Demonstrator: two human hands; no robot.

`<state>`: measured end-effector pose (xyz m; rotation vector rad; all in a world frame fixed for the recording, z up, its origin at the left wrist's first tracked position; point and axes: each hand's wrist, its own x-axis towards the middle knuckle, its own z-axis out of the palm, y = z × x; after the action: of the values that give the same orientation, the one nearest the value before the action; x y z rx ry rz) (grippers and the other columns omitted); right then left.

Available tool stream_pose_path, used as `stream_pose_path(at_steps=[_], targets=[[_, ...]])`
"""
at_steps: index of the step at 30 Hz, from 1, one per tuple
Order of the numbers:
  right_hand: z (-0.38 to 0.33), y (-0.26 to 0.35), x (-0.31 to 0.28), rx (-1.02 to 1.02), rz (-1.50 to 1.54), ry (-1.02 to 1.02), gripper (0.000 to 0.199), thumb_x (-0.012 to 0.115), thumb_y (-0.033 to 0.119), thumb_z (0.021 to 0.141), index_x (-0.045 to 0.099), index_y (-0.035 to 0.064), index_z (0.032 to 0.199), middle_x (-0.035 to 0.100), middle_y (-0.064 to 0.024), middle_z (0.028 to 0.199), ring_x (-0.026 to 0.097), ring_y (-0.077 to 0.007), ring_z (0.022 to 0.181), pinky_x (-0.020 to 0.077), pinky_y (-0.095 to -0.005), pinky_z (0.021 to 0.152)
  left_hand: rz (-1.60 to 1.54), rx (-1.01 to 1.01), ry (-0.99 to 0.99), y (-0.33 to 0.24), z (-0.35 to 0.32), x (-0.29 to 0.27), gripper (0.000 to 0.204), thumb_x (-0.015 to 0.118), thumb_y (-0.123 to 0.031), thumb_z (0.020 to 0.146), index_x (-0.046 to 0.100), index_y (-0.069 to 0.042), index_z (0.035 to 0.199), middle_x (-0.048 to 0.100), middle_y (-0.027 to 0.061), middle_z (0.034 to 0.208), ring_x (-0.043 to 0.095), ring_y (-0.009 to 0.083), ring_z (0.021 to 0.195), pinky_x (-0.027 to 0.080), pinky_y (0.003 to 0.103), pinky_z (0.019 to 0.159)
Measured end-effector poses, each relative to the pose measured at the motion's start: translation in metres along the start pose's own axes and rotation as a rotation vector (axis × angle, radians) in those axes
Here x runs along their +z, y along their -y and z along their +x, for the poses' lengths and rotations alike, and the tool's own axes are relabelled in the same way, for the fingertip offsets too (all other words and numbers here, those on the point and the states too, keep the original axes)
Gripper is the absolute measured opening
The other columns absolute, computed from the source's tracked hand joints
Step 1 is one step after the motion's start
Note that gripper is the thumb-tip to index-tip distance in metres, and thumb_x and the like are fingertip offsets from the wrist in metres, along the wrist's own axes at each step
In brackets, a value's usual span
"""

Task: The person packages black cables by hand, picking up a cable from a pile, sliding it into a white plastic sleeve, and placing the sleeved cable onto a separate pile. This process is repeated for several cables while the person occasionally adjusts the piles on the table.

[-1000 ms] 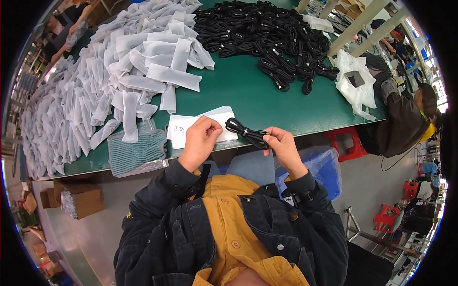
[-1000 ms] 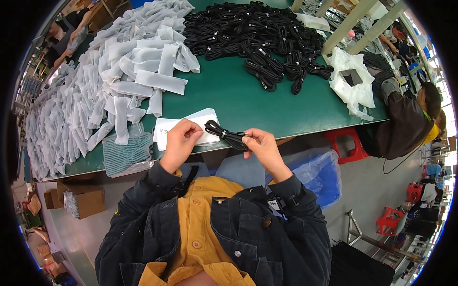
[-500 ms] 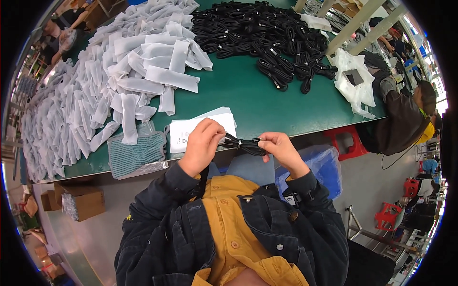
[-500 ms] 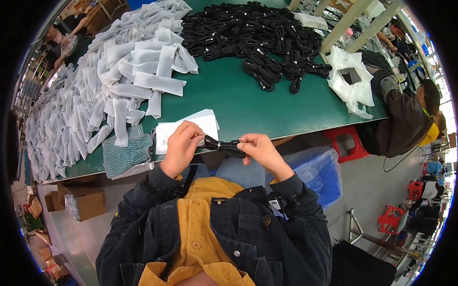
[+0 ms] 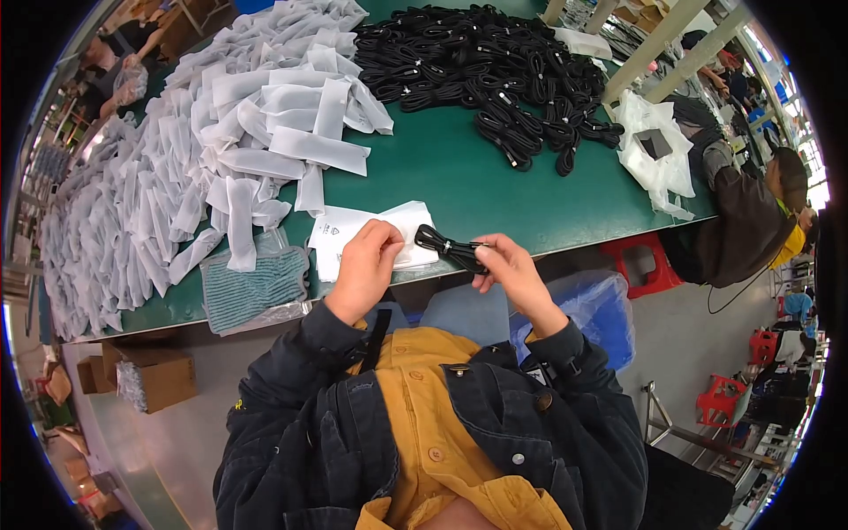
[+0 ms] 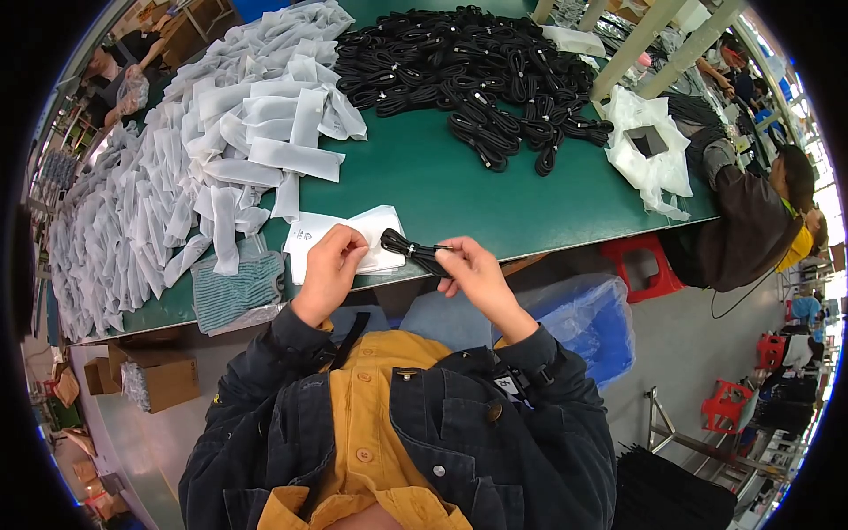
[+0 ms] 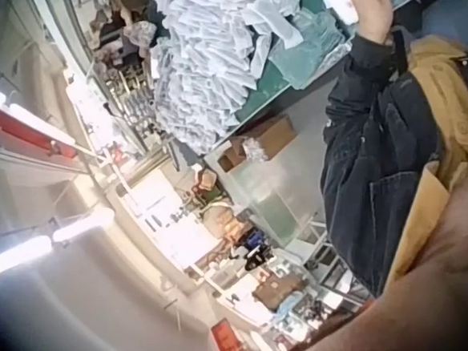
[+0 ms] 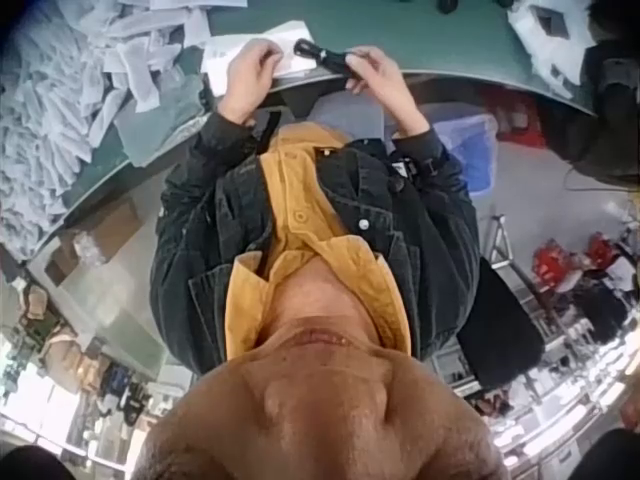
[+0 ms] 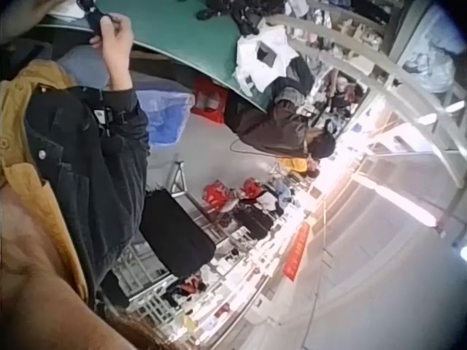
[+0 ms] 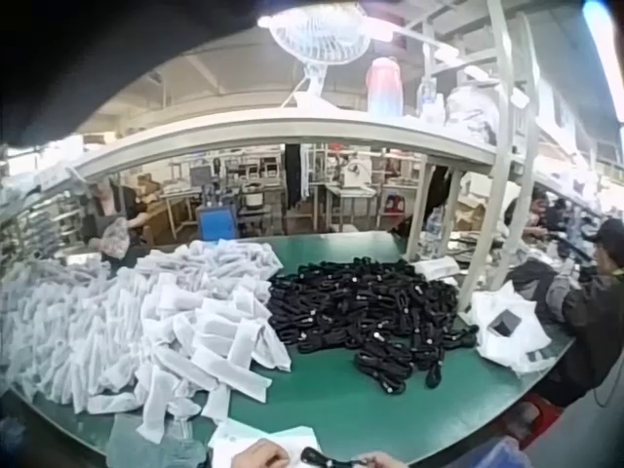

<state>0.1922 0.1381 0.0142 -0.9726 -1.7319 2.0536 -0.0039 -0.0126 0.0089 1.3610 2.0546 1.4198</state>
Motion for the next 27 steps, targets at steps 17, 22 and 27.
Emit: stream_pose_path(at_steps=[17, 22, 27], targets=[[-0.002, 0.004, 0.003, -0.946, -0.889, -0.004, 0.026, 0.070, 0.002, 0.087, 0.067, 0.0035, 0.113, 0.054, -0.0078, 0.090, 0.058, -0.0155, 0.072, 0.0450, -0.0270, 0.058, -0.209, -0.193, 0.013, 0.002, 0.003, 0.000, 0.007, 0.064, 0.001, 0.087, 0.059, 0.001, 0.092, 0.059, 0.0117, 0.083, 0.057, 0.0210, 0.070, 0.047, 0.032, 0.064], [-0.002, 0.003, 0.009, -0.724, -0.677, -0.102, 0.030, 0.072, 0.001, 0.085, 0.068, 0.0069, 0.114, 0.054, -0.0072, 0.089, 0.057, -0.0161, 0.072, 0.0458, -0.0282, 0.059, -0.016, 0.097, 0.058, -0.015, 0.005, -0.005, 0.009, 0.065, 0.002, 0.085, 0.059, -0.001, 0.091, 0.062, 0.0108, 0.093, 0.059, 0.0236, 0.080, 0.048, 0.033, 0.070], [0.008, 0.006, 0.004, 0.150, 0.120, 0.142, 0.033, 0.073, 0.000, 0.084, 0.067, 0.0054, 0.116, 0.055, -0.0076, 0.094, 0.057, -0.0157, 0.075, 0.0472, -0.0271, 0.063, 0.112, 0.321, 0.045, -0.031, 0.012, -0.006, 0.009, 0.065, 0.003, 0.084, 0.058, -0.002, 0.089, 0.063, 0.0090, 0.105, 0.057, 0.0261, 0.095, 0.047, 0.034, 0.078]])
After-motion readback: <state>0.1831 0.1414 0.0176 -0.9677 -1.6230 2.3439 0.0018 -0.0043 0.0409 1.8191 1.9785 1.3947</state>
